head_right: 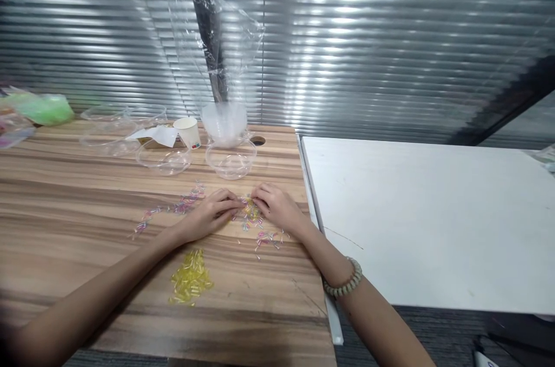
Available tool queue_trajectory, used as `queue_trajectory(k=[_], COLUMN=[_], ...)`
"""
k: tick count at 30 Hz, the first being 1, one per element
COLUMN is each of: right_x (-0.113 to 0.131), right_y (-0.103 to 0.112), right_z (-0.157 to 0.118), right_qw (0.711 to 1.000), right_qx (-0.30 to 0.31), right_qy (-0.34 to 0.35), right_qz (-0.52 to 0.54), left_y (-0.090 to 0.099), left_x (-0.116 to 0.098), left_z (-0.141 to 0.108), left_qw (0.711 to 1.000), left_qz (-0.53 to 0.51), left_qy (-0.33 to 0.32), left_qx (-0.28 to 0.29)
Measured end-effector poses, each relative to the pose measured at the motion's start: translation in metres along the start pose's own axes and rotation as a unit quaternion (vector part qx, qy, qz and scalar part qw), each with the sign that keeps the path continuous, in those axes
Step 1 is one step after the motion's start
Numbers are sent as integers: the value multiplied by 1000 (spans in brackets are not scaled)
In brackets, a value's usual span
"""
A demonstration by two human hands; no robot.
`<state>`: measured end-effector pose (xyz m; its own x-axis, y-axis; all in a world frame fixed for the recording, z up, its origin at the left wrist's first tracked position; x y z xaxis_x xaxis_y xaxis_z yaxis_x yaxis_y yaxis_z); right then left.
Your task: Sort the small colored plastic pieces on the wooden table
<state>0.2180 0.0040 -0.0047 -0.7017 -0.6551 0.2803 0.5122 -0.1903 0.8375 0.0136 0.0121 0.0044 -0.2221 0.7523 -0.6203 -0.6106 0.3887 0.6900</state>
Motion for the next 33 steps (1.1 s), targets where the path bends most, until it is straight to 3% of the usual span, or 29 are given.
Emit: queue_trajectory(k=[13, 22, 33], right_x=[1, -1, 1], right_y=[0, -1, 1], right_z=[0, -1, -1], right_qw=[999, 997, 998], right_qx=[-21, -45, -32], right_qy=[26, 36, 35], right_qz=[-42, -43, -36], left_y=[2, 2, -3], left_x=[-6, -19, -16], left_z=[-3, 0, -6], left_qw=[1000, 998, 992], left_qz=[-7, 54, 82], left_qy=[-9, -3, 25], left_qx=[-12, 28, 93])
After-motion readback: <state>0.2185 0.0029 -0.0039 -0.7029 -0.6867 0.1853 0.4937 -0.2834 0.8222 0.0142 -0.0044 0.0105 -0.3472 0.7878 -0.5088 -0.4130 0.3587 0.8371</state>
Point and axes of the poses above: each hand's wrist, its own z-axis towards the middle knuckle, its own y-axis out of the back of the hand, x = y × z, the point moved 2 cm from there along z, towards the middle knuckle, and after that the axes turned 13 degrees about -z, right-handed, at the moved point
